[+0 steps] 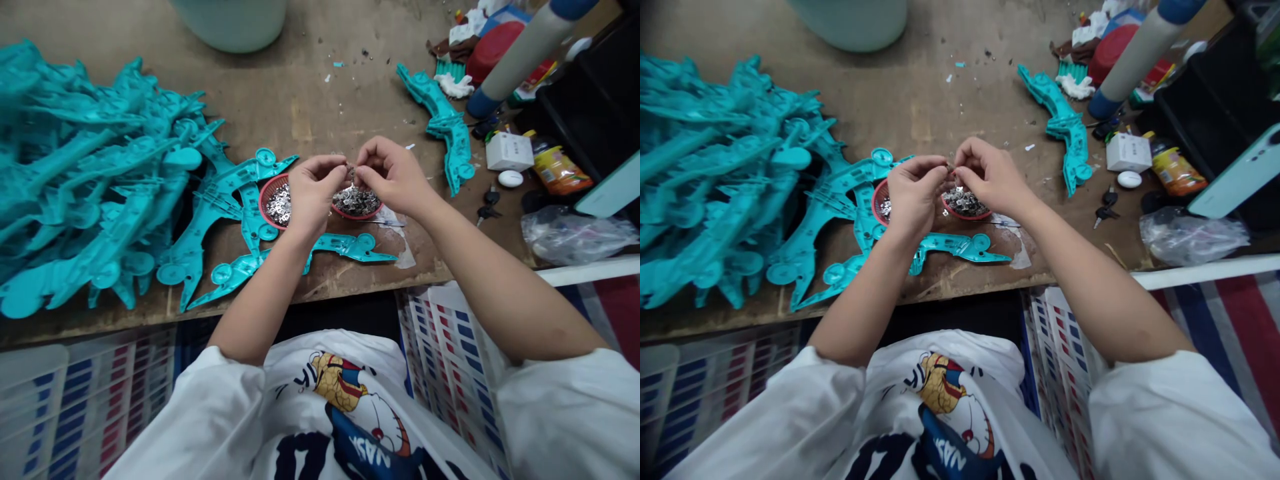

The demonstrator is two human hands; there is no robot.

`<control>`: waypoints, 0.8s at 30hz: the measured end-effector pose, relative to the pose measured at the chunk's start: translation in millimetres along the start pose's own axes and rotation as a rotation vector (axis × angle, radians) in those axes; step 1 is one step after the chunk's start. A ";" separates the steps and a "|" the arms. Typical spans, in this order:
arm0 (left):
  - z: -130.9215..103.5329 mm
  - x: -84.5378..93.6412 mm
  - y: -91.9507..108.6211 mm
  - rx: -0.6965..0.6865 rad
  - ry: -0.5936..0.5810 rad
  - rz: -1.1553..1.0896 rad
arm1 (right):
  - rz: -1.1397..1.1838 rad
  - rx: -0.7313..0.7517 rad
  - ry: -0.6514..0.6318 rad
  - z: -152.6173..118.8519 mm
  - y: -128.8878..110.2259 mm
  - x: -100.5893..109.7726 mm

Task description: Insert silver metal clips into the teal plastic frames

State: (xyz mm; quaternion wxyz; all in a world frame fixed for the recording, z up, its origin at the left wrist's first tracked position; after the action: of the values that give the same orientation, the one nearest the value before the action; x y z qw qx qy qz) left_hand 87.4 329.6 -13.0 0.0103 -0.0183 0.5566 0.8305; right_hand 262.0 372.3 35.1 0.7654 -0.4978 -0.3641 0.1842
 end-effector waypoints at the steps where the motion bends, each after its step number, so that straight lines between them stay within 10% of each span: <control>1: -1.0 0.2 0.5 0.000 0.006 0.000 | -0.019 0.016 0.015 -0.7 -1.6 -0.5; 24: -23.0 -3.1 43.8 -0.103 0.011 0.409 | -0.448 0.105 0.043 -6.7 -34.8 -3.0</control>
State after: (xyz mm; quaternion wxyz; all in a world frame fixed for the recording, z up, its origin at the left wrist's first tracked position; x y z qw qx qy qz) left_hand 89.3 291.8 18.9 -0.1625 0.0903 0.5057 0.8425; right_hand 262.2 350.9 63.6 0.8196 -0.3676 -0.4391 0.0176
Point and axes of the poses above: each hand's wrist, its own z-axis towards the middle knuckle, its own x-axis out of the back of the hand, y = z × x, the point moved 4 cm from there along z, towards the middle knuckle, and after that the axes turned 14 degrees about -y, right-handed, at the moved point
